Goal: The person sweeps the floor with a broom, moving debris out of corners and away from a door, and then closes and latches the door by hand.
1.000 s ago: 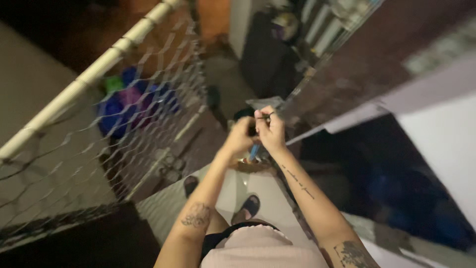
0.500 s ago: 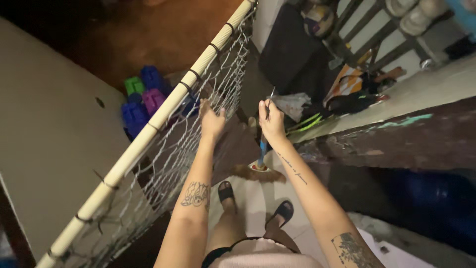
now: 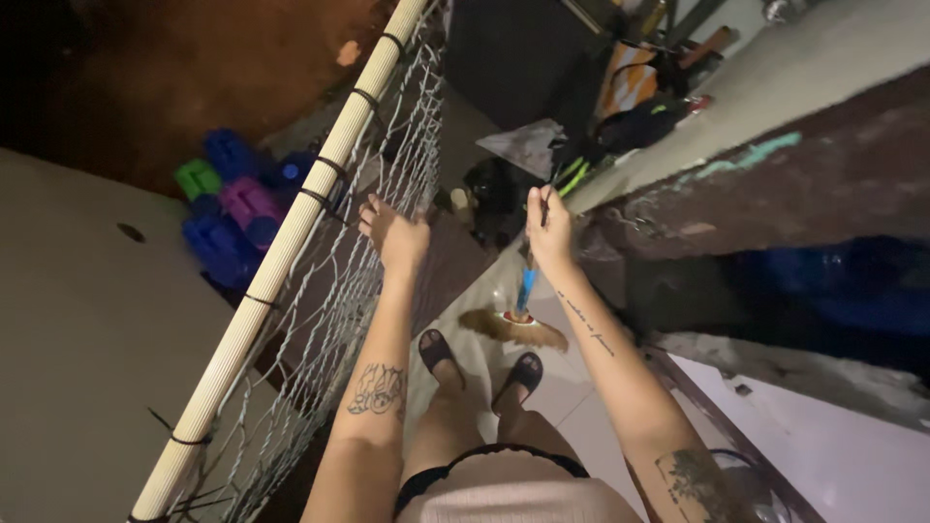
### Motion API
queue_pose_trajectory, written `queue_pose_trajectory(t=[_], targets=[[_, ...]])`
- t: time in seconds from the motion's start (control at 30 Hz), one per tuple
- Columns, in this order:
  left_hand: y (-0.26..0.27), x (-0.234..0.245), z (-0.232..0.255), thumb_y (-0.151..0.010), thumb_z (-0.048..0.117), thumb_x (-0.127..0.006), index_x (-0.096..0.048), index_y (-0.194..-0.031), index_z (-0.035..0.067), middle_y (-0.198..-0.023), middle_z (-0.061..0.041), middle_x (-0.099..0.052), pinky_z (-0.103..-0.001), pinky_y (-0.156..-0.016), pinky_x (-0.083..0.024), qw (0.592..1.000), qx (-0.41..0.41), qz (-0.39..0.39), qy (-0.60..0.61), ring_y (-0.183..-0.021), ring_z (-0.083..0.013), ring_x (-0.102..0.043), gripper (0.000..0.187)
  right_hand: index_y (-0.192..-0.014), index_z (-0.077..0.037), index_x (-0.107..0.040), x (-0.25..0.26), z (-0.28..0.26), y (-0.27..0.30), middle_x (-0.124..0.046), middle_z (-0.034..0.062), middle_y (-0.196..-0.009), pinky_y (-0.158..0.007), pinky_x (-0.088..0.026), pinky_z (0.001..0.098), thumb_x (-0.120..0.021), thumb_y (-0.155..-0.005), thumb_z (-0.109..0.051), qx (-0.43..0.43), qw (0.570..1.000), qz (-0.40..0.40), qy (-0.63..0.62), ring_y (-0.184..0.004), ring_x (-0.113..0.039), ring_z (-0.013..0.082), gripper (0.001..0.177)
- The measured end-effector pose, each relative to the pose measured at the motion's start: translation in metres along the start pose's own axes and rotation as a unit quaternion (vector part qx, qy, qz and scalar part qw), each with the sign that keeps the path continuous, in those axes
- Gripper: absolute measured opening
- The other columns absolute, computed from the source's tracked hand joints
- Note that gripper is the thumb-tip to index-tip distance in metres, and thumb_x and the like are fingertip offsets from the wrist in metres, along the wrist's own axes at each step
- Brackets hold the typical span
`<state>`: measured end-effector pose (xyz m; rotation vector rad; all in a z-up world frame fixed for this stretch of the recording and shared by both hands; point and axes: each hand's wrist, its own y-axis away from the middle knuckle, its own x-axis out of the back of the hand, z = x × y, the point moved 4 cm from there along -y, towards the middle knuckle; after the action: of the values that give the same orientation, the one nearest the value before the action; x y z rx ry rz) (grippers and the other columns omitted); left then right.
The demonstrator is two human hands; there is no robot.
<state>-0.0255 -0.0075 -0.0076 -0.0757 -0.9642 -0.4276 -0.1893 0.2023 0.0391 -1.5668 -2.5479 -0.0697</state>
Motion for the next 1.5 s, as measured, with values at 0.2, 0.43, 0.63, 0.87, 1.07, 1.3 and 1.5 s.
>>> queue_pose_trajectory(t=[0.2, 0.43, 0.63, 0.87, 1.07, 1.3, 1.5], targets=[[0.045, -0.043, 0.024, -0.092, 0.053, -0.073, -0.022, -0.146, -0.023, -0.148, -0.044, -0.029, -0.065, -0.117, -0.023, 0.986, -0.124, 0.047, -0.103, -0.142, -0.0593, -0.026, 0.106, -0.087, -0.007, -0.055, 0.069, -0.004, 0.025, -0.051, -0.0022, -0.058, -0.048, -0.04, 0.0244, -0.054, -0.111, -0.025, 0.022, 0.996, 0.053, 0.068, -0.05, -0.051, 0.0061, 0.029], [0.143, -0.151, 0.069, -0.082, 0.038, -0.078, -0.043, -0.136, -0.007, -0.138, -0.039, -0.043, -0.06, -0.104, -0.037, 0.958, -0.261, -0.116, 0.025, -0.126, -0.0573, -0.041, 0.079, -0.095, -0.006, -0.053, 0.154, -0.051, 0.077, -0.055, -0.0013, -0.065, -0.052, -0.044, 0.025, -0.062, -0.108, -0.018, 0.095, 0.986, 0.098, 0.097, -0.056, -0.057, 0.0074, 0.019], [0.284, -0.204, 0.184, -0.081, 0.029, -0.08, -0.05, -0.132, 0.002, -0.118, -0.029, -0.062, -0.053, -0.087, -0.049, 0.777, -0.468, -0.383, 0.173, -0.108, -0.049, -0.06, 0.066, -0.123, -0.005, -0.036, 0.251, -0.1, 0.1, -0.057, 0.0059, -0.097, -0.073, -0.051, 0.0253, -0.058, -0.11, -0.014, 0.176, 0.98, 0.084, 0.046, -0.081, -0.058, 0.012, 0.027], [0.326, -0.211, 0.299, -0.1, 0.02, -0.064, -0.048, -0.118, -0.003, -0.11, -0.033, -0.063, -0.055, -0.086, -0.051, 0.83, -0.399, -0.313, 0.232, -0.104, -0.053, -0.061, 0.033, -0.121, -0.005, -0.043, 0.34, -0.12, 0.051, -0.058, 0.0045, -0.084, -0.068, -0.049, 0.0279, -0.038, -0.116, -0.031, 0.089, 0.972, 0.208, 0.065, -0.075, -0.058, 0.0133, 0.028], [0.318, -0.205, 0.351, -0.1, 0.019, -0.057, -0.047, -0.125, -0.004, -0.116, -0.035, -0.061, -0.06, -0.083, -0.049, 0.87, -0.381, -0.267, 0.163, -0.103, -0.0548, -0.06, 0.035, -0.12, 0.0, -0.049, 0.355, -0.128, 0.0, -0.061, 0.009, -0.073, -0.062, -0.051, 0.0315, -0.043, -0.112, -0.032, 0.091, 0.951, 0.284, 0.083, -0.065, -0.061, 0.0175, 0.033], [0.301, -0.222, 0.358, -0.099, 0.01, -0.053, -0.051, -0.124, -0.001, -0.117, -0.034, -0.064, -0.058, -0.091, -0.048, 0.87, -0.367, -0.288, 0.157, -0.112, -0.0514, -0.06, 0.027, -0.136, 0.008, -0.047, 0.358, -0.1, -0.029, -0.07, 0.0214, -0.102, -0.079, -0.055, 0.0402, -0.046, -0.122, -0.03, 0.204, 0.88, 0.371, 0.216, -0.093, -0.068, 0.0344, 0.041], [0.304, -0.218, 0.353, -0.099, 0.008, -0.053, -0.051, -0.128, -0.003, -0.116, -0.035, -0.064, -0.058, -0.091, -0.047, 0.857, -0.405, -0.25, 0.199, -0.11, -0.0525, -0.061, 0.031, -0.133, 0.006, -0.051, 0.358, -0.096, -0.023, -0.067, 0.0141, -0.078, -0.059, -0.053, 0.0336, -0.049, -0.111, -0.029, 0.051, 0.936, 0.329, 0.11, -0.063, -0.065, 0.0196, 0.041]])
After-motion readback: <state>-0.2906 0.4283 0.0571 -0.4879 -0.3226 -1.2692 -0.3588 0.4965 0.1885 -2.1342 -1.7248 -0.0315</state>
